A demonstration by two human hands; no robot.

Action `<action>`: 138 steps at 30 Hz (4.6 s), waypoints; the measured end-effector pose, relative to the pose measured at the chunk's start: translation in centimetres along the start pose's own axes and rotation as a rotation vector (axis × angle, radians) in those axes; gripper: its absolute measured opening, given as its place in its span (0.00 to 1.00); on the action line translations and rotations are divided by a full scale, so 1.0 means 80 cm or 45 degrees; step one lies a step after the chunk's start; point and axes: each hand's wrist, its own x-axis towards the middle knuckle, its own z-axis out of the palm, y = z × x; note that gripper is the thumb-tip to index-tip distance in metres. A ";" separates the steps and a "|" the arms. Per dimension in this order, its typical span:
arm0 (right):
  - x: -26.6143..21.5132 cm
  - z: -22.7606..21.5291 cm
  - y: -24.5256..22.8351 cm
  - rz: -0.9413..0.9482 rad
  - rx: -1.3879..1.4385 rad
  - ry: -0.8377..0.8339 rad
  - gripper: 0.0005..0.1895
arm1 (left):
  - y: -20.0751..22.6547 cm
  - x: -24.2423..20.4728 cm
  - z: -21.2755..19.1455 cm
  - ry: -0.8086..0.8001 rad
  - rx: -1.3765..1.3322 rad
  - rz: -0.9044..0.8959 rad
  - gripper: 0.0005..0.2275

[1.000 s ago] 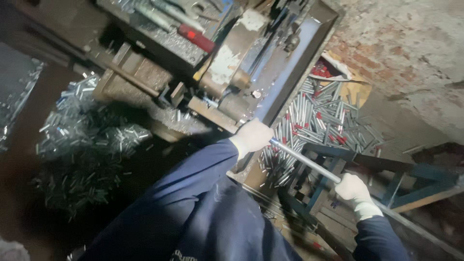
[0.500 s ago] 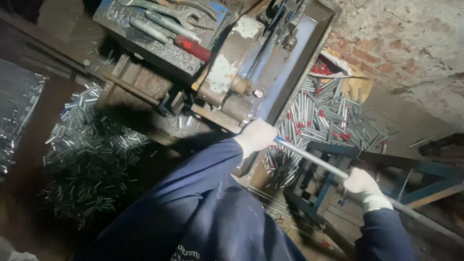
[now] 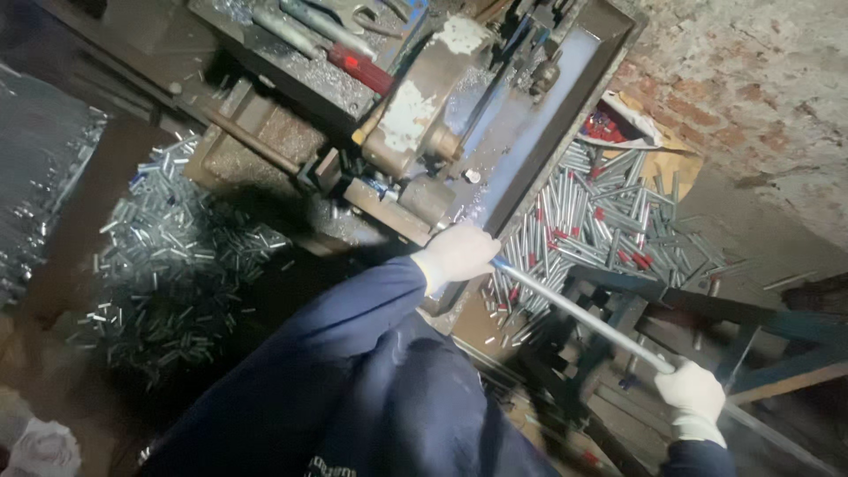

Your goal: The person operates a manual metal cutting machine, inserting metal rods and pulling a lever to cut them into smaller pieces. The cut pieces fall into a pile below the machine.

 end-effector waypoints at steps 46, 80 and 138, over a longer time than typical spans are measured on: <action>-0.032 -0.030 -0.066 0.000 0.007 -0.055 0.26 | -0.008 0.017 0.044 0.095 0.140 0.030 0.10; -0.026 0.022 -0.089 -0.366 -0.132 0.823 0.22 | -0.013 0.051 0.074 0.164 0.047 0.009 0.11; 0.071 0.024 0.036 -0.065 -0.224 -0.250 0.32 | 0.001 0.006 0.004 0.015 -0.003 -0.040 0.13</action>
